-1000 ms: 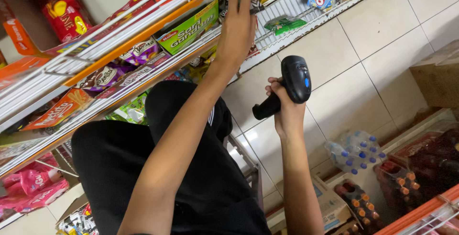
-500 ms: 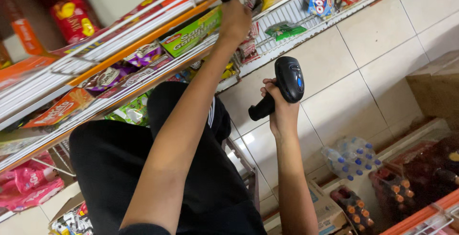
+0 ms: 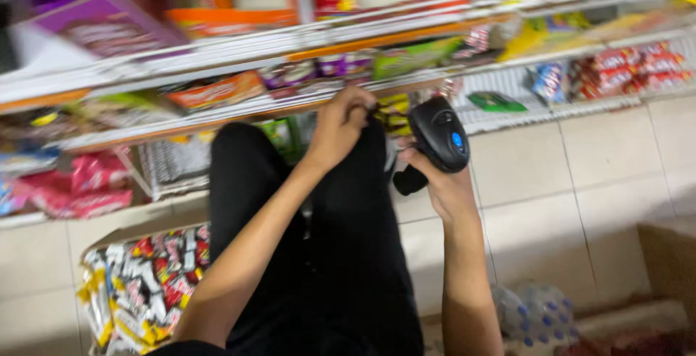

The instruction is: The person scans several packaged food items using a handheld barcode scanner, picking them from a shelf and a box on the floor.

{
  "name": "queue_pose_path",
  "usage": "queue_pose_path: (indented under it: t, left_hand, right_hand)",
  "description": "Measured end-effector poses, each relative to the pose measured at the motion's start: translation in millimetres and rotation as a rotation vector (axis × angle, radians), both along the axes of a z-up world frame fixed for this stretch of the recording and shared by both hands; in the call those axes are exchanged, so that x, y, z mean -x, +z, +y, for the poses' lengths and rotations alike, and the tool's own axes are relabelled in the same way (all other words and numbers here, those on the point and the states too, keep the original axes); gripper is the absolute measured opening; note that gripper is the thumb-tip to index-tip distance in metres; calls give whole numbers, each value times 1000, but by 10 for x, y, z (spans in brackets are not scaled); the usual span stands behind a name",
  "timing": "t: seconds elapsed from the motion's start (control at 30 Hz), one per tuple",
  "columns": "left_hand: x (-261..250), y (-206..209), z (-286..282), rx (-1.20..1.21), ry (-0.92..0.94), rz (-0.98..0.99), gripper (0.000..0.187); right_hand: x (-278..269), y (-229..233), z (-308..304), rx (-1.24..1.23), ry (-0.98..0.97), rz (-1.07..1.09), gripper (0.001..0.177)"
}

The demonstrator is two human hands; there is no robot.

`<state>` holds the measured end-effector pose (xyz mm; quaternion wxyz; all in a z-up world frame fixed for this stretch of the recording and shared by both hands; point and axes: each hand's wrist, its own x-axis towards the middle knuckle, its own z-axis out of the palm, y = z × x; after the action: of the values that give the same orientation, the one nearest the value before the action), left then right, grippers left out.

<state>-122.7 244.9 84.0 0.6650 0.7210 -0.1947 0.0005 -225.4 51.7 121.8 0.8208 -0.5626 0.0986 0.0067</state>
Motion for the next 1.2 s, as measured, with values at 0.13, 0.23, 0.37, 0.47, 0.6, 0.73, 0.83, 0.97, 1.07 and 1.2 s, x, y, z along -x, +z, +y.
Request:
queue_pose_path:
  t: [0.13,0.23,0.37,0.47,0.6,0.73,0.83,0.97,1.07,1.2]
  left_hand:
    - [367,101,1123,-115,336,129,21]
    - [845,-83,1922,7,566,128,18]
    - [1489,-555,2706,263,874,161,15]
    - [2130,-1224,2984,345,1130,353,19]
    - [2911,-2299,3130,361,1313,482,17]
    - [3434,-3292,3321,352,1486,742,15]
    - [3734,-3719,3397,-140,1511,846,19]
    - [3997,-3939,3265,-549,1289,1098,37]
    - [4124,-4007,3179,-564,1042,1150,47]
    - [4032,-3941,3083,-604,1056,1165,53]
  right_hand:
    - [-210,218,875,-45,252,-53,43]
    - [-249,267,1693,8,472,-142,43]
    - [-195,255,2748,55,752,-153,38]
    - [-52,-30,3564,150,926,-136,27]
    - [191,-573,4345,365,1156,-105,16]
    - [415,-1137,4579,367,1263,-157,18]
    - [399,-1406,4452,838,1200,-420,30]
    - [297,-1528,4353,918,1324,-681,32]
    - [267,-1526,4322,913,1371,-599,35]
    - [203,-1508,4245,950,1352,-618,39]
